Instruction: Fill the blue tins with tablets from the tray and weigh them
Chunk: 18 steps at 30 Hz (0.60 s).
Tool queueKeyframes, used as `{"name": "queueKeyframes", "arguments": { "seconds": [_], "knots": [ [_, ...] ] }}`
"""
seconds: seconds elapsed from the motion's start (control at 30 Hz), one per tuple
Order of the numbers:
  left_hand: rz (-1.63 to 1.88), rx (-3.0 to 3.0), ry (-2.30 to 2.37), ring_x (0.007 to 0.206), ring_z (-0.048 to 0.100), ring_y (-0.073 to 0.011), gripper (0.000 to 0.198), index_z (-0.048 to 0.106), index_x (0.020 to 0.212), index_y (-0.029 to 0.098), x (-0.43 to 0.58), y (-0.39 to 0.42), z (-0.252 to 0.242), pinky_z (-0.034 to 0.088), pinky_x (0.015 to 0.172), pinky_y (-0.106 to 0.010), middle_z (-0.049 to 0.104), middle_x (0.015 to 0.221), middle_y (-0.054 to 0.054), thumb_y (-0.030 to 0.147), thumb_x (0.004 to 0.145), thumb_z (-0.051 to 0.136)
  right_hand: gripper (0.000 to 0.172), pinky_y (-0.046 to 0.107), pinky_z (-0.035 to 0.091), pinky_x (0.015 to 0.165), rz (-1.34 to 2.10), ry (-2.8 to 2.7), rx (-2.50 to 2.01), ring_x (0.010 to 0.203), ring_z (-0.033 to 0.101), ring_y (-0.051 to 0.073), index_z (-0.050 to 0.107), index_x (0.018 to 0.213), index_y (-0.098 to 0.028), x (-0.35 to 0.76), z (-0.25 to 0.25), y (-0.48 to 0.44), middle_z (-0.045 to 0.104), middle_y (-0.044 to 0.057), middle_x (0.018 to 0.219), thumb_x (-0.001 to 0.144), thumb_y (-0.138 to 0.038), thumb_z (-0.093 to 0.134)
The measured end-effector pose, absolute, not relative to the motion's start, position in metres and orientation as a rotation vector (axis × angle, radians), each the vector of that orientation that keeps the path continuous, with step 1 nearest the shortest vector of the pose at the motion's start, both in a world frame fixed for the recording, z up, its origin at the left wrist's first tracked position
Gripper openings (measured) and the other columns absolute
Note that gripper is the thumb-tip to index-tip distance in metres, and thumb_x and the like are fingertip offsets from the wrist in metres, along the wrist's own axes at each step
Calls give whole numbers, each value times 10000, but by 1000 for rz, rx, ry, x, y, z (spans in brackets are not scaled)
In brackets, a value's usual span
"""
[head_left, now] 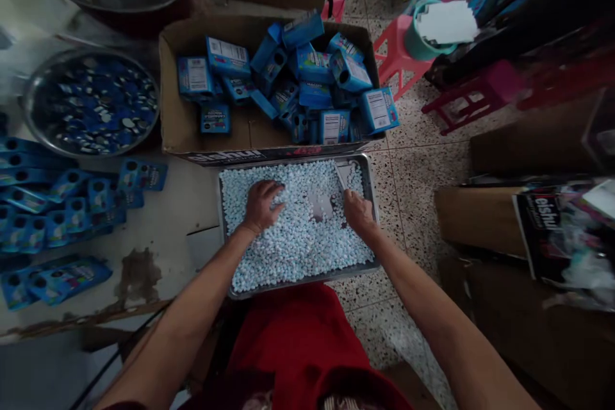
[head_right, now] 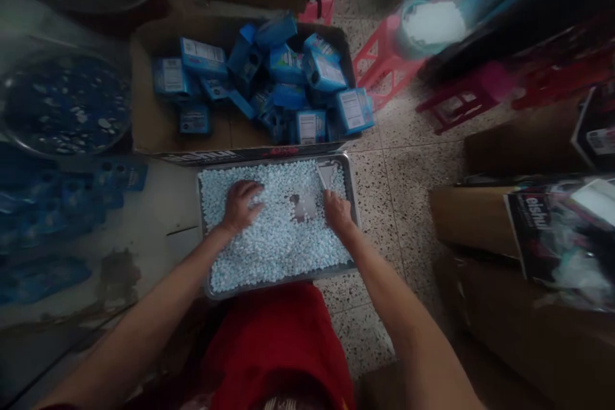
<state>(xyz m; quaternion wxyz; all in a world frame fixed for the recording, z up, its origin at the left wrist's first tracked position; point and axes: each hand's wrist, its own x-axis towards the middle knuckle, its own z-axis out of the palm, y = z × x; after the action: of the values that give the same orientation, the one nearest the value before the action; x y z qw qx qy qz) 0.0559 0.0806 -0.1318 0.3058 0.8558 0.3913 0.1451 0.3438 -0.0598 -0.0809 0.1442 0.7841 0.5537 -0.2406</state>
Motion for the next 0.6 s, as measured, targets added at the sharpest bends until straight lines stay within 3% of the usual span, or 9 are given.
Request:
{"name": "queueKeyframes", "arguments": {
  "seconds": [0.2,0.3,0.37,0.43,0.5,0.6],
  "knots": [
    [403,2123,971,1372,472,-333,494,637,1326,196,120,20,-110,371,1189,-557,545,1427,-159,335,854,678,240,287,455,718,-684,1763,2185,842,688,200,611,1097,-147,305,-74,-80,718,142,992,1005,-85,398],
    [347,2173,893,1451,431,-343,458,618,1363,258,128,9,-80,333,1205,-624,516,1510,-145,289,906,619,213,280,438,687,-625,1764,2237,848,695,202,608,1060,-172,316,-60,-92,727,109,975,1011,-119,408],
    [331,2265,917,1446,453,-341,353,672,1270,312,120,19,-52,289,1210,-677,581,1464,-102,249,941,560,199,283,425,682,-586,1748,2280,848,697,207,617,1072,-173,331,-47,-100,728,99,973,1009,-139,431],
    [388,2346,959,1344,564,-320,269,722,1119,329,109,47,-21,332,1197,-651,680,1329,-74,236,965,521,191,285,412,686,-595,1749,2297,847,692,205,636,1068,-176,346,-35,-108,729,87,967,1007,-157,456],
    [488,2374,1035,1178,659,-285,223,734,1021,299,105,92,7,455,1119,-551,736,1177,-76,259,976,519,203,285,406,709,-627,1759,2324,873,682,201,664,1048,-190,358,-23,-114,729,74,970,1012,-175,465],
    [463,2331,1330,1092,657,-289,164,723,974,215,126,172,29,510,978,-457,729,1071,-106,292,944,582,256,290,401,759,-634,1774,2388,933,659,202,706,1091,-227,376,-3,-122,729,70,1011,1018,-184,465]
  ]
}}
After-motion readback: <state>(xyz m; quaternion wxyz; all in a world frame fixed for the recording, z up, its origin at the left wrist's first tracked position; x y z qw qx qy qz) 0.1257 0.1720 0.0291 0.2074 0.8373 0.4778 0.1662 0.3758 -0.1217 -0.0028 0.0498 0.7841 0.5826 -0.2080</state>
